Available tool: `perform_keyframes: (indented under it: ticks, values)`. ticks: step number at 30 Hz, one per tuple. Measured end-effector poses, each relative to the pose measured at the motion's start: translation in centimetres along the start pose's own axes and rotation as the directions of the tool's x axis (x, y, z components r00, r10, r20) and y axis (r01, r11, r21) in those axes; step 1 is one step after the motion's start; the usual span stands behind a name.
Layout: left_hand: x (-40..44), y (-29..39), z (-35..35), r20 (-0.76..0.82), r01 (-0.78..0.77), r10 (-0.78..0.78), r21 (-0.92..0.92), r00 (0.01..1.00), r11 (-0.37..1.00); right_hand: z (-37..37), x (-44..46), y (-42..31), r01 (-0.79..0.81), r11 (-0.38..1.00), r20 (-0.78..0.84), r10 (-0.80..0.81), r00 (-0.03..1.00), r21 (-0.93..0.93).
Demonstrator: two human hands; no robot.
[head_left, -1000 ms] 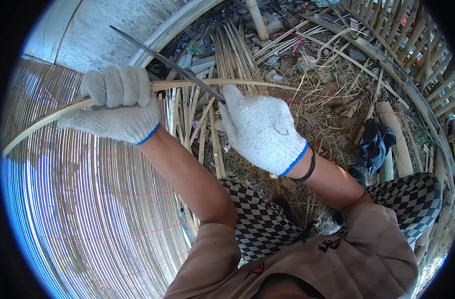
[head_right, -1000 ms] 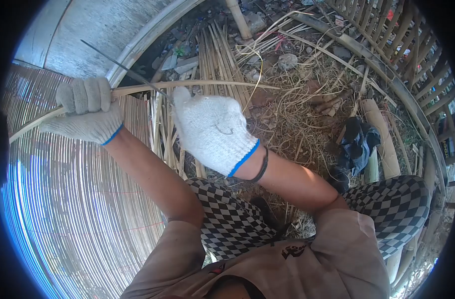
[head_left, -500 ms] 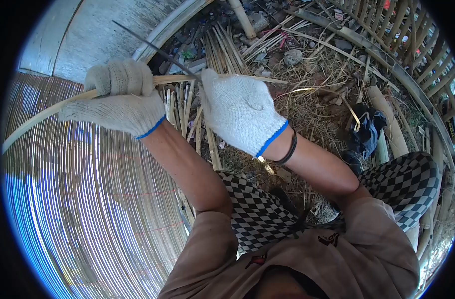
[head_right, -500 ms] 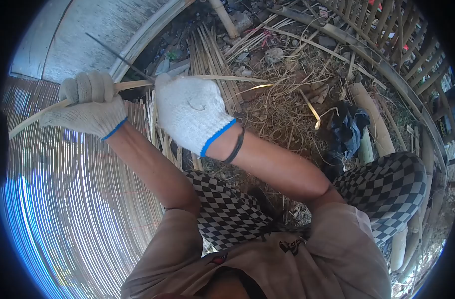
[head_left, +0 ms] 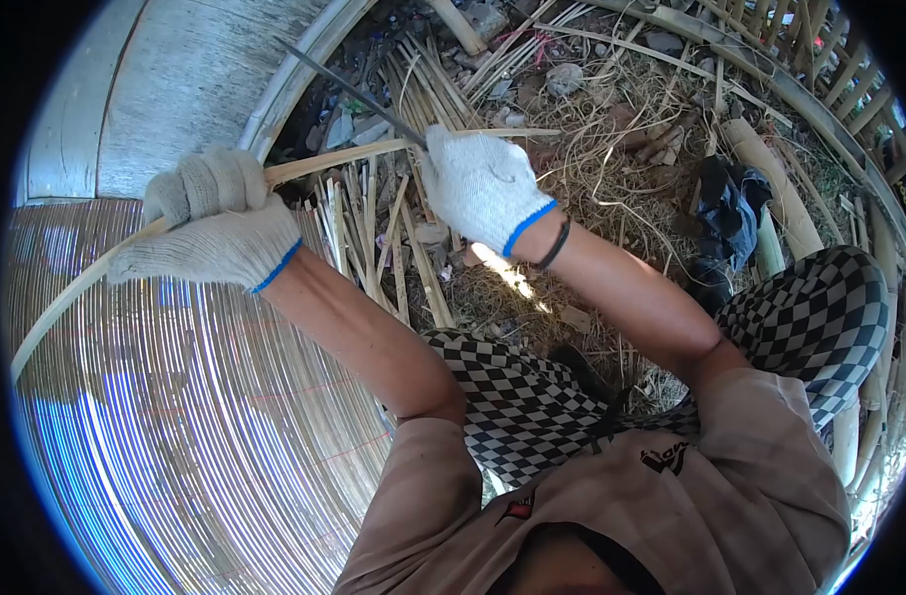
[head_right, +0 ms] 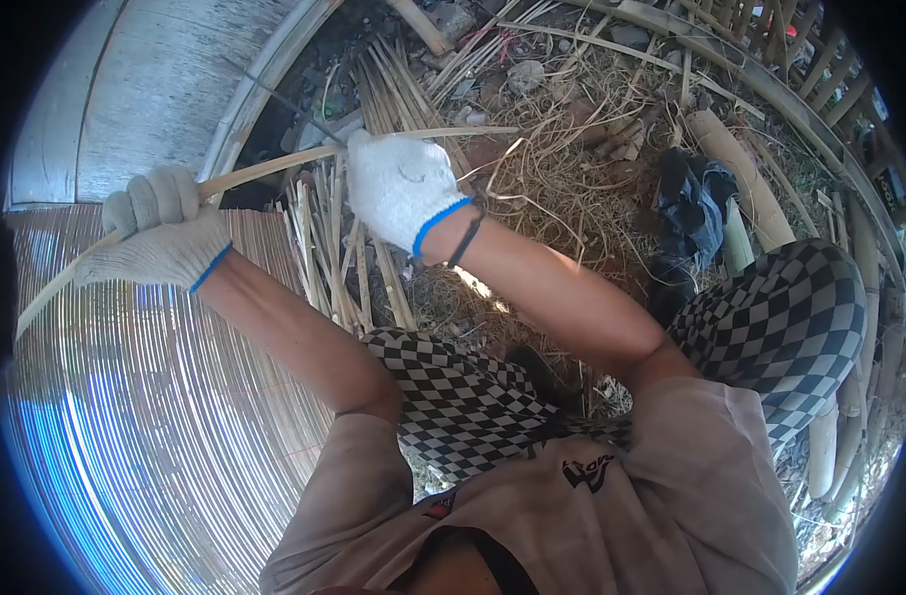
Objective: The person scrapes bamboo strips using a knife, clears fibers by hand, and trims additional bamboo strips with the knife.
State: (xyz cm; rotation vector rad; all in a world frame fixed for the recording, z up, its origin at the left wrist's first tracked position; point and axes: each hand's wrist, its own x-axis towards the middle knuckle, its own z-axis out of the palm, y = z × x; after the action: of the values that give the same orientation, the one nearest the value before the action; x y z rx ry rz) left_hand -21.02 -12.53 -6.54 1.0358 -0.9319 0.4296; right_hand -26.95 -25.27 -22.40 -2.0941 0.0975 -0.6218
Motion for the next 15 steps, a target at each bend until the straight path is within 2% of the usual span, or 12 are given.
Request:
perform_keyframes:
  ticks: [2,4,5,8,11,13,14,15]
  values:
    - [0.3,-0.4,-0.6,-0.076,0.000,0.002,0.029,0.997,1.000,1.8,0.3,0.8,0.116,0.988,-0.148,-0.130,0.980,-0.102]
    - [0.9,-0.7,-1.2,0.043,0.025,-0.022,-0.074,0.999,0.997,0.6,-0.9,-0.8,0.200,0.980,-0.184,-0.200,0.962,-0.020]
    - [1.0,-0.8,-1.7,0.091,0.033,-0.022,-0.121,0.996,0.992,0.3,-1.4,-1.3,0.178,0.984,-0.133,-0.178,0.975,-0.010]
    - [1.0,-0.9,-2.4,-0.060,-0.004,0.004,0.000,0.998,1.000,2.8,-0.8,0.9,0.134,0.990,-0.118,-0.138,0.983,-0.034]
    - [1.3,-1.0,-4.2,-0.194,0.023,-0.006,0.082,0.981,0.996,4.1,-0.3,1.7,0.111,0.989,-0.093,-0.120,0.988,-0.094]
    - [1.3,-1.0,-4.0,-0.098,0.011,-0.006,0.050,0.995,0.999,2.7,-0.6,0.4,0.117,0.982,-0.058,-0.126,0.990,-0.149]
    - [1.4,-1.0,-4.1,-0.054,0.005,-0.004,0.034,0.999,0.999,1.8,-1.0,-0.4,0.143,0.981,-0.097,-0.156,0.983,-0.130]
    - [1.6,-1.1,-4.4,0.074,0.052,-0.044,-0.112,0.996,0.992,1.4,-1.5,-1.0,0.173,0.979,-0.120,-0.186,0.975,-0.110]
